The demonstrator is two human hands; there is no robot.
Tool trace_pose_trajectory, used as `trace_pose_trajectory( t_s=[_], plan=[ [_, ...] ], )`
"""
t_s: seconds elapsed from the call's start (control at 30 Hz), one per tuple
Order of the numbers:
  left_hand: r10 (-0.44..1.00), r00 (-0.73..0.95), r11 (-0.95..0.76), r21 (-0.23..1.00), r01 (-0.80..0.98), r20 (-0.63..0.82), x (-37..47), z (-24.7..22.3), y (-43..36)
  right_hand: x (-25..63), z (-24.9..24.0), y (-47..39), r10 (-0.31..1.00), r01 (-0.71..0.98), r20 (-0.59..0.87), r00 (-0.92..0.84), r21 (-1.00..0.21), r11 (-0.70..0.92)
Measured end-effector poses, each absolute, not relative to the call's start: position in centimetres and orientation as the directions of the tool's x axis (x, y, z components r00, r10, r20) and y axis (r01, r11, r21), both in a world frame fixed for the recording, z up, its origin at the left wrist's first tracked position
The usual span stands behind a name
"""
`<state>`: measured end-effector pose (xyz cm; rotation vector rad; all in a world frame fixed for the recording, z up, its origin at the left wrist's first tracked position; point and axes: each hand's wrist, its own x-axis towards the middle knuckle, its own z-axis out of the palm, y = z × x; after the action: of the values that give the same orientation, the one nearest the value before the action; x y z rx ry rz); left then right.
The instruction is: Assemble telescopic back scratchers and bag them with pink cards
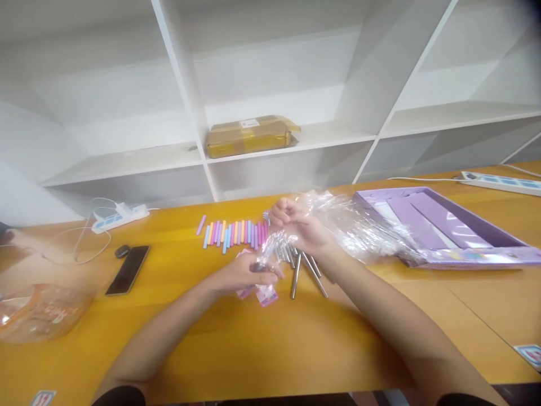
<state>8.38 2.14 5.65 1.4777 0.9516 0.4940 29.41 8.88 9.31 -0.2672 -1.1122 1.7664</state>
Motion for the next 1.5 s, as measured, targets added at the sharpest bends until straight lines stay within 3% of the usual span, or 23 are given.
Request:
trace_pose_trajectory(
  t_s=[0.07,0.17,0.23,0.27,0.33,0.43,0.5,0.57,0.67,0.73,0.8,0.9,1.03,1.2,1.5],
  plan=[
    [0.784,0.576,0.078,0.957,0.278,-0.231,8.8,5.4,1.7,29.3,8.7,9.3,0.892,-0.535,0.278,-0.357,-0.843,0.048],
    [0.889,0.450,0.010,0.985,0.171,-0.087,9.1,5.2,1.8,29.1,7.6,10.1,0.942,-0.333,0.332,0.058,-0.883,0.332],
    [0.927,0.375,-0.020,0.992,0.125,-0.028,9.0,5.1,2.1,28.9,7.0,10.4,0.921,-0.210,0.347,0.174,-0.901,0.379],
    [0.935,0.353,-0.022,0.992,0.120,-0.023,9.0,5.1,2.2,28.8,6.8,10.4,0.940,-0.184,0.326,0.103,-0.922,0.340],
    [0.943,0.333,-0.025,0.991,0.135,-0.021,9.0,5.1,2.3,28.3,6.4,10.1,0.954,-0.162,0.220,-0.202,-0.969,0.189],
    [0.933,0.359,-0.072,0.986,0.149,0.014,9.1,5.0,2.3,27.4,5.8,9.4,0.865,-0.136,0.090,-0.494,-0.990,0.025],
    [0.928,0.369,-0.123,0.978,0.169,0.053,9.3,5.0,2.4,27.0,5.6,9.3,0.868,-0.176,0.104,-0.486,-0.984,0.020],
    [0.938,0.333,-0.164,0.971,0.173,0.099,9.2,5.0,2.6,27.2,5.7,9.6,0.914,-0.290,0.178,-0.364,-0.955,0.071],
    [0.975,0.162,-0.169,0.982,0.079,0.154,8.6,5.1,3.4,28.5,6.6,10.4,0.962,-0.471,0.263,-0.067,-0.859,0.202],
    [0.983,0.028,-0.182,0.983,-0.015,0.182,7.8,5.3,4.2,29.5,7.7,10.2,0.956,-0.498,0.292,-0.009,-0.831,0.249],
    [0.973,-0.095,-0.216,0.974,-0.071,0.209,6.9,5.8,4.9,30.3,9.0,9.2,0.929,-0.435,0.337,-0.155,-0.867,0.242],
    [0.945,-0.234,-0.255,0.962,-0.098,0.227,5.7,6.7,5.5,30.5,10.5,6.4,0.787,-0.173,0.350,-0.508,-0.936,0.306],
    [0.932,-0.295,-0.279,0.939,-0.203,0.212,5.2,8.0,5.4,29.4,11.1,3.6,0.616,0.118,0.242,-0.749,-0.867,0.485],
    [0.941,-0.268,-0.295,0.890,-0.347,0.207,5.3,9.5,4.7,28.3,9.8,4.3,0.645,0.264,0.213,-0.734,-0.785,0.560],
    [0.984,-0.121,-0.170,0.891,-0.421,0.131,4.5,10.5,4.3,29.3,10.0,5.9,0.720,0.320,0.270,-0.639,-0.758,0.568]
  ],
)
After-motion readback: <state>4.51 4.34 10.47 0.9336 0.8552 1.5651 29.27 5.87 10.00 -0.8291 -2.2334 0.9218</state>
